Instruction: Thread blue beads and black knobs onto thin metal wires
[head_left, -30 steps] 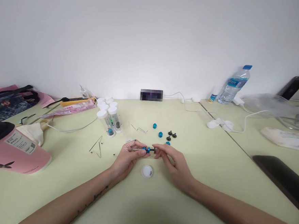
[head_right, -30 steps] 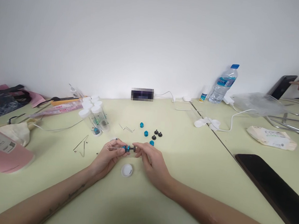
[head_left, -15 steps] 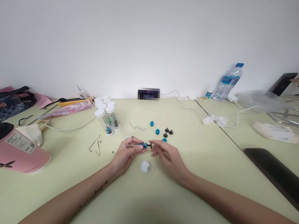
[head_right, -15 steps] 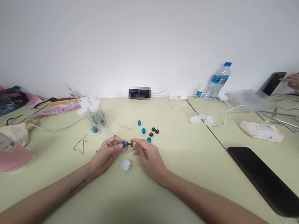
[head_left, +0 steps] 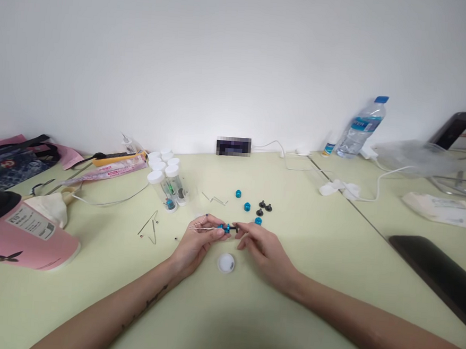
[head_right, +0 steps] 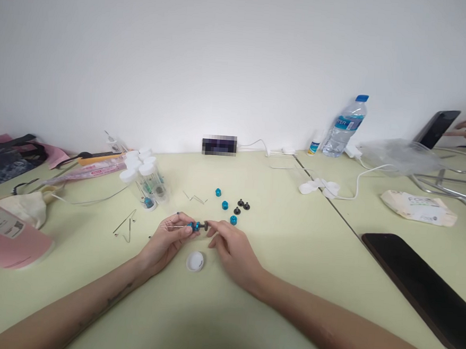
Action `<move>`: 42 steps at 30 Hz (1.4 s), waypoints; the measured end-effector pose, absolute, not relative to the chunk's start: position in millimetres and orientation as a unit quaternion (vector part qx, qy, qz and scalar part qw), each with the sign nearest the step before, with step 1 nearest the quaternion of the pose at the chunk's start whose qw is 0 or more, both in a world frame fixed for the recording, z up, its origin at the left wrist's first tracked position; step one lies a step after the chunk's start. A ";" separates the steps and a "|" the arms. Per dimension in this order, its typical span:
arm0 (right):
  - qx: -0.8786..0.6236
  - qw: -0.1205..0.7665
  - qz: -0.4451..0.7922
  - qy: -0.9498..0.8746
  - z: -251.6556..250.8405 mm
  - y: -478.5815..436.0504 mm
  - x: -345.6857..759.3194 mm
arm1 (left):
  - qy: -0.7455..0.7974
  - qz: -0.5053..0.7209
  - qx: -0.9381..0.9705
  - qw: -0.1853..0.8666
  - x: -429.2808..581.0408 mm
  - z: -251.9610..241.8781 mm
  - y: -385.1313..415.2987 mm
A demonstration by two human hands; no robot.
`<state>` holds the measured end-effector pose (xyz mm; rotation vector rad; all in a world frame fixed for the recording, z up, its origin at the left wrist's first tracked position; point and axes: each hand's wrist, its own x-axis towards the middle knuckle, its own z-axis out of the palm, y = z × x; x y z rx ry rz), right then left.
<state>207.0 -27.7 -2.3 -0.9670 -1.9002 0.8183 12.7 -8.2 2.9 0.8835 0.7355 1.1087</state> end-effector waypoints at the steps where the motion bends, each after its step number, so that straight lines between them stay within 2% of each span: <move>1: -0.392 0.411 0.327 -0.756 -2.8 -27.4 206.9 | 0.330 0.496 0.397 0.698 12.4 2.9 -8.3; 42: -0.411 0.379 0.305 -0.771 1.7 -32.8 205.6 | 0.320 0.512 0.366 0.708 9.9 -1.3 -4.2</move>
